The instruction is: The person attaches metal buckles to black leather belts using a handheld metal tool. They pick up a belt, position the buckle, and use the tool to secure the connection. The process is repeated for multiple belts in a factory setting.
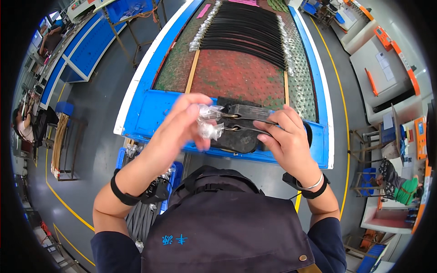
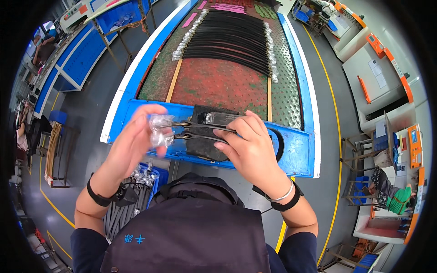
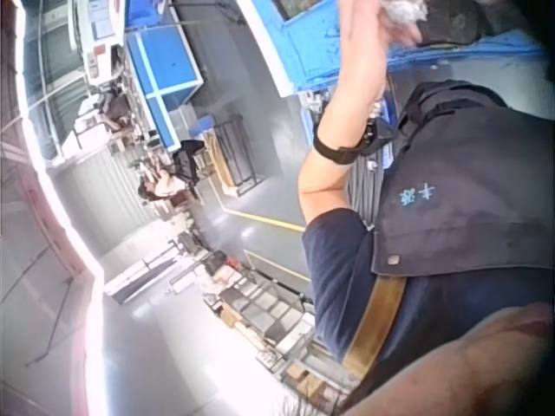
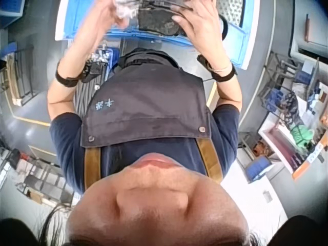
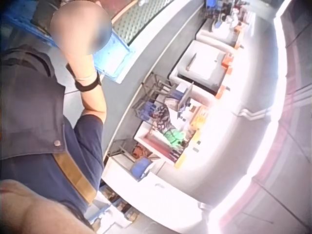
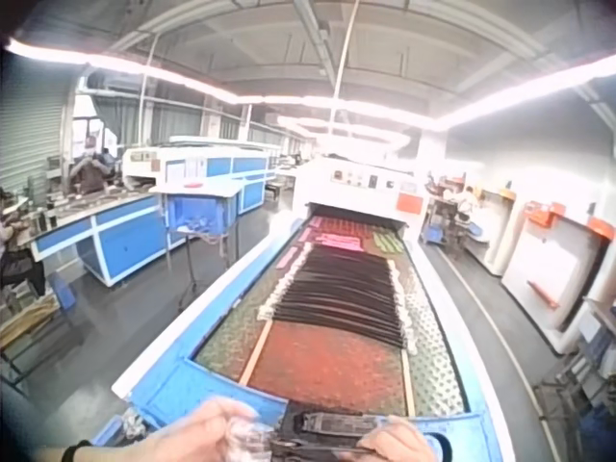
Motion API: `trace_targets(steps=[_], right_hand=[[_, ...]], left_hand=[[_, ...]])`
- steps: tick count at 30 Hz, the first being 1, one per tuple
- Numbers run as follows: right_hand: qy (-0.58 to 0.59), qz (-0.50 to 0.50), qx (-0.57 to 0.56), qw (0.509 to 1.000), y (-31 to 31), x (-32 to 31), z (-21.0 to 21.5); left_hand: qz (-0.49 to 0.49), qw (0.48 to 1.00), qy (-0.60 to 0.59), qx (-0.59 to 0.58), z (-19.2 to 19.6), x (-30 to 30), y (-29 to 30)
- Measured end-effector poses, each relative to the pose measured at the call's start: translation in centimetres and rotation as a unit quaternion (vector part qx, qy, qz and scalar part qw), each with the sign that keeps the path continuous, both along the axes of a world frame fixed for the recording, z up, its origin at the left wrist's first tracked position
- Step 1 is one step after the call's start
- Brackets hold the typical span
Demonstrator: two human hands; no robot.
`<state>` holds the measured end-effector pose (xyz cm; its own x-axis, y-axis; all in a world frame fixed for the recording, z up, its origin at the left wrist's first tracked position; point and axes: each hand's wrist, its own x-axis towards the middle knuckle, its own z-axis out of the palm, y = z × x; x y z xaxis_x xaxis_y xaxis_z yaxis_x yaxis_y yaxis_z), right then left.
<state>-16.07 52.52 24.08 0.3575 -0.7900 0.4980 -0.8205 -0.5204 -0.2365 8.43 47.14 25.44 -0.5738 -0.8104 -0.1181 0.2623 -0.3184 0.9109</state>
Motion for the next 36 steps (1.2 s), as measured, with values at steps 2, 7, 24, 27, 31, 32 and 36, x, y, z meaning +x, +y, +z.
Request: trace_targets(steps=[2,7,24,27,31,32,36], right_hand=[[-0.025,0.011,0.045,0.999,0.1,-0.2,0.1],[-0.014,0.036,0.054,0.998,0.4,-0.1,0.0],[-0.146,-0.049,-0.023,0.988,1.8,-1.6,0.0],[-0.241,-0.189,-0.055,0.951,3.1,-5.5,-3.3],[-0.06,-0.378,0.059,0.922,4.6,-9.7,-14.4],[0.033,-0.402,0.116,0.908,5.6,-10.4,-17.4],[0.05,-0.372,0.125,0.918,6.4,-10.8,-19.8]], left_hand=[[0.127,0.919,-0.164,-0.335,0.0,0.7,0.3],[0.032,0.638,-0.377,-0.671,2.3,0.6,1.4],[0.01,0.685,-0.374,-0.625,-0.9,1.2,-0.3],[0.041,0.738,-0.384,-0.553,-0.8,2.2,-0.8],[0.12,0.777,-0.378,-0.489,-1.4,3.6,-0.5],[0.126,0.799,-0.379,-0.45,-1.7,3.9,-0.4],[0.142,0.845,-0.376,-0.354,-3.3,4.7,-0.1]])
